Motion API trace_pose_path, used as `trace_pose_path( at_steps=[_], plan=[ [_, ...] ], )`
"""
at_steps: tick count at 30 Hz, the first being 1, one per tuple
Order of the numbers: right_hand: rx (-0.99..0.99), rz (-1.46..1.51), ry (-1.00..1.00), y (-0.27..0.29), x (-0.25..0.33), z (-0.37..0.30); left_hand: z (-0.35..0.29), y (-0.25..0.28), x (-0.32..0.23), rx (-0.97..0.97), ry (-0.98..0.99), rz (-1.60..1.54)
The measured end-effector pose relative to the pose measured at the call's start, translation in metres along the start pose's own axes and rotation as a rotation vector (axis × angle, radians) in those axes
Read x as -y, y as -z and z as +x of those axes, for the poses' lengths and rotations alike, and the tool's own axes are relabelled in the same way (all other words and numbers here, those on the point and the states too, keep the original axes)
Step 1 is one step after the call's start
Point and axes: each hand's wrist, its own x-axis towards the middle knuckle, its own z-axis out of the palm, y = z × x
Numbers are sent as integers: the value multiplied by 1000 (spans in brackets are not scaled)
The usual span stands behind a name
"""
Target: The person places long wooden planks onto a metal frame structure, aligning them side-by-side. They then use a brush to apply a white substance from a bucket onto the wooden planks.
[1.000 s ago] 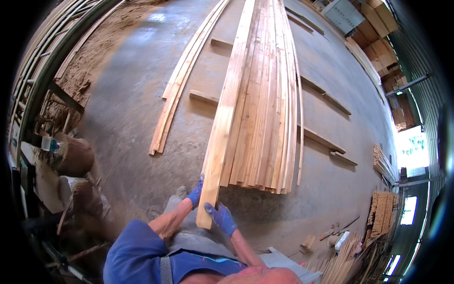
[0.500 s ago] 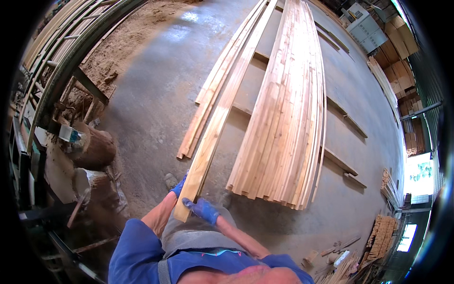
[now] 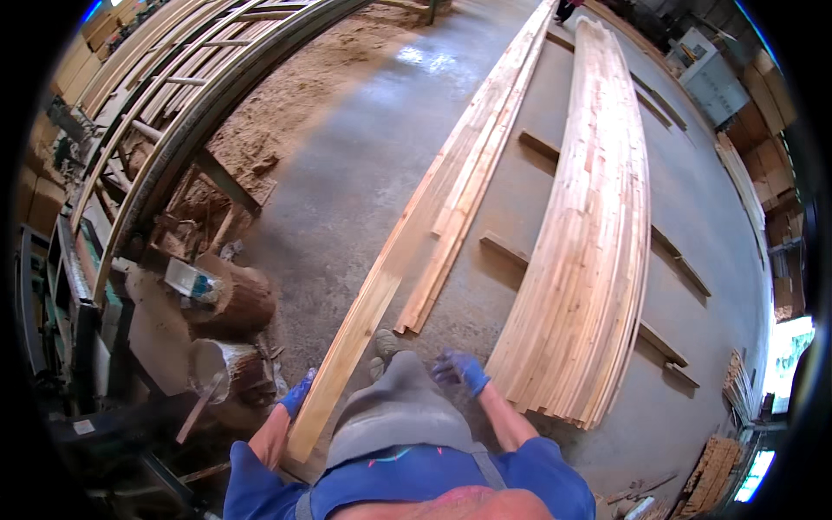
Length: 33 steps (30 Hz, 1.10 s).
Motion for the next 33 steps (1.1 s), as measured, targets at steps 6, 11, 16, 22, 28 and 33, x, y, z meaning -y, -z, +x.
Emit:
trace_pose_path(
  at_steps=[6,11,16,22,28,33],
  plan=[
    [78,297,201,-26,148,100,-109,27,-22,-146,134,97],
    [164,593,615,-135,277,146,-121,83,1,-255,99,190],
    [358,486,781,-183,279,209,-110,160,20,-210,43,206],
    [354,480,823,-242,305,237,-128,217,-47,-248,99,565],
    [347,448,778,-302,353,265,-97,254,-121,-158,146,376],
    [487,807,398,-364,390,296,12,148,-395,-25,-143,148]
  ],
)
